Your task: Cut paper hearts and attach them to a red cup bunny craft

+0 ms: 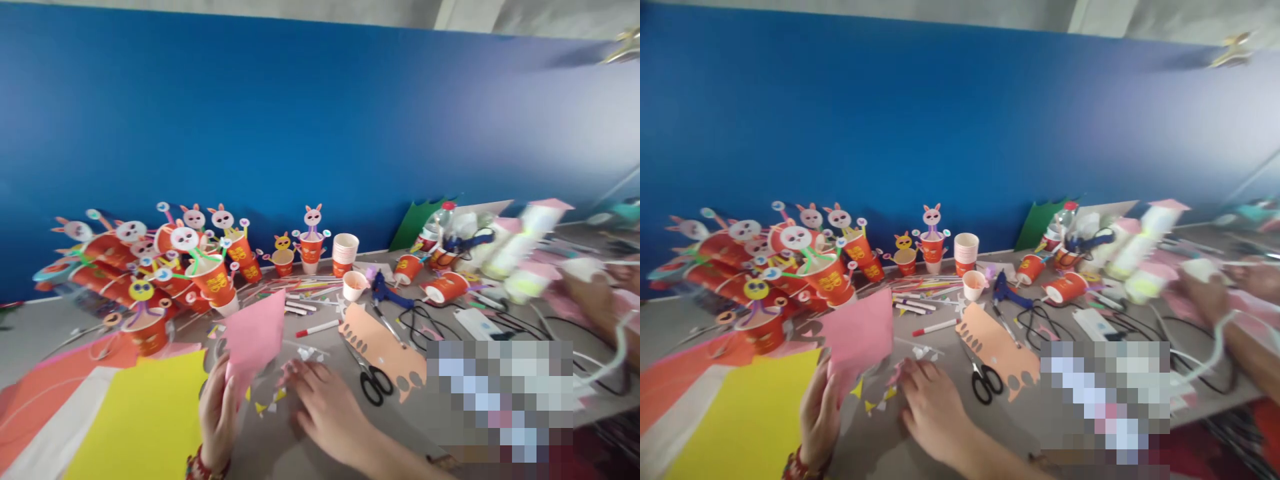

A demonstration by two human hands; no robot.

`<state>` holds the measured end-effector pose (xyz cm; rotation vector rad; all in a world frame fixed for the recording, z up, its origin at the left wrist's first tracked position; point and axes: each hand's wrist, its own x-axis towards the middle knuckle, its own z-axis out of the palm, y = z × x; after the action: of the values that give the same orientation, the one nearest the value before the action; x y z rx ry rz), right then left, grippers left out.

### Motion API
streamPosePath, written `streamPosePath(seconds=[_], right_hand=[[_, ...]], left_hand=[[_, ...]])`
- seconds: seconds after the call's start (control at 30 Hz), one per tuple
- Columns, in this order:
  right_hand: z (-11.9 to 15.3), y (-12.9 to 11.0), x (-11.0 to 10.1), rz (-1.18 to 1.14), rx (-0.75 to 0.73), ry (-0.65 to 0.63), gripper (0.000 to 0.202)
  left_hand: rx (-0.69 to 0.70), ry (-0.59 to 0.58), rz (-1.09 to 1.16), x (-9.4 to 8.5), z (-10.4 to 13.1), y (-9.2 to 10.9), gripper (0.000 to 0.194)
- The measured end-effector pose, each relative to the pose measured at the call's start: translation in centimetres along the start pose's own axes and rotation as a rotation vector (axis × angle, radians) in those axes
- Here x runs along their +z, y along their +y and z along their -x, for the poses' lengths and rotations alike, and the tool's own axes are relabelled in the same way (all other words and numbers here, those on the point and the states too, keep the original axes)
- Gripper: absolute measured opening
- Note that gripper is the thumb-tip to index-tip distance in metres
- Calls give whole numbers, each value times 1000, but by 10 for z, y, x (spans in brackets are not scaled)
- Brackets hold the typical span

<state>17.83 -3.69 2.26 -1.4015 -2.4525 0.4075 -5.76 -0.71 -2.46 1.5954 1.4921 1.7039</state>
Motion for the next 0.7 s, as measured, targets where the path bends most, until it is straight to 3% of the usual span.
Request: streamPosePath(seconds=[0.17,0.37,0.53,0.7], right_hand=[[-1,10,17,90,75,-52,61],[-25,-7,15,-19,-78,-77,58],[-7,7,11,80,144,10,54],[-11,-3,23,8,93,-45,59]], left_hand=[[-25,3,54,-1,-5,6,31],[-26,-14,54,-2,-6,8,32],[7,55,48,-3,-6,5,29],[39,-31,55,-2,-5,7,29]])
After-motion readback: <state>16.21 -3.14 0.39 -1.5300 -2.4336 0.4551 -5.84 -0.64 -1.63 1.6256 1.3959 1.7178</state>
